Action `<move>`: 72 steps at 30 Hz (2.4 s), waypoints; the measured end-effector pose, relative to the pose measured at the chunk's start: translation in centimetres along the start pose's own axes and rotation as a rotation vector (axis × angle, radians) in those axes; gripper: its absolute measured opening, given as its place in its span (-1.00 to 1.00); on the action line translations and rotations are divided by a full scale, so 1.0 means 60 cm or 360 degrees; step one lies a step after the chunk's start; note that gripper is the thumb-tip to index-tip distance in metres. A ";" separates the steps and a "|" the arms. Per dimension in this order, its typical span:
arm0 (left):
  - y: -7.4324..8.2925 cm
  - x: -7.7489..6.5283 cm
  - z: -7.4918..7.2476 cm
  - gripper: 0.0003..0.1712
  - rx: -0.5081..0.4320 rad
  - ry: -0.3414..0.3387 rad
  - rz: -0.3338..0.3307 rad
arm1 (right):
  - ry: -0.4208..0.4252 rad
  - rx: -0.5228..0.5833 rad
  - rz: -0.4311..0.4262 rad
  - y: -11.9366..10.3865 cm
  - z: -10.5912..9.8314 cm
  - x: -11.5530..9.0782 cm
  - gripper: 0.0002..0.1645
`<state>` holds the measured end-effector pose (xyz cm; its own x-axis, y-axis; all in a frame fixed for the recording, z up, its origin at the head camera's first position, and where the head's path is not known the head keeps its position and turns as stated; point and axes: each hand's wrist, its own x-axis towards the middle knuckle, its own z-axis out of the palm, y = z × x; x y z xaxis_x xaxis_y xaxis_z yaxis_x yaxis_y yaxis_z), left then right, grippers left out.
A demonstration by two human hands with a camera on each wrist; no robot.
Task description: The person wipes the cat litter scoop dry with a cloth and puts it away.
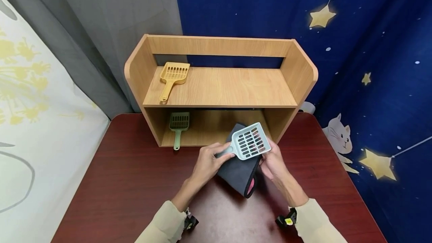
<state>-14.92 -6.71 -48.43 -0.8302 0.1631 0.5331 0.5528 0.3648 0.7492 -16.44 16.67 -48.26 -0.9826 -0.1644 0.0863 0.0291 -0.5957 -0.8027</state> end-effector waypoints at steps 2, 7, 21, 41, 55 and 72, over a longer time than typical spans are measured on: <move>-0.004 -0.002 -0.003 -0.53 0.0024 0.0001 -0.0008 | -0.0018 -0.0017 -0.0005 -0.017 -0.008 0.003 -0.53; -0.016 -0.009 -0.009 -0.54 0.0087 -0.0030 -0.0052 | 0.0012 -0.0020 -0.0036 -0.065 -0.029 0.008 -0.53; -0.028 -0.024 -0.025 -0.56 0.0287 -0.0001 -0.0114 | 0.0041 -0.0149 -0.0168 -0.123 -0.051 0.000 -0.53; -0.013 -0.021 -0.023 -0.60 0.0660 -0.0092 -0.0158 | 0.0171 -0.1127 -0.0681 -0.111 -0.004 0.001 -0.54; 0.015 -0.016 0.005 -0.64 0.0795 -0.0278 -0.0157 | -0.0051 -0.1983 -0.0377 -0.003 0.059 0.002 -0.58; 0.015 -0.024 -0.009 -0.64 0.0771 -0.0252 -0.0174 | 0.0077 -0.2185 -0.0571 -0.041 0.020 0.003 -0.56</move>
<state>-13.20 -7.11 -48.34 -0.9026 0.2236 0.3678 0.3966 0.7639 0.5091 -16.50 17.15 -45.59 -0.9046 -0.1264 0.4072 -0.3901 0.6306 -0.6709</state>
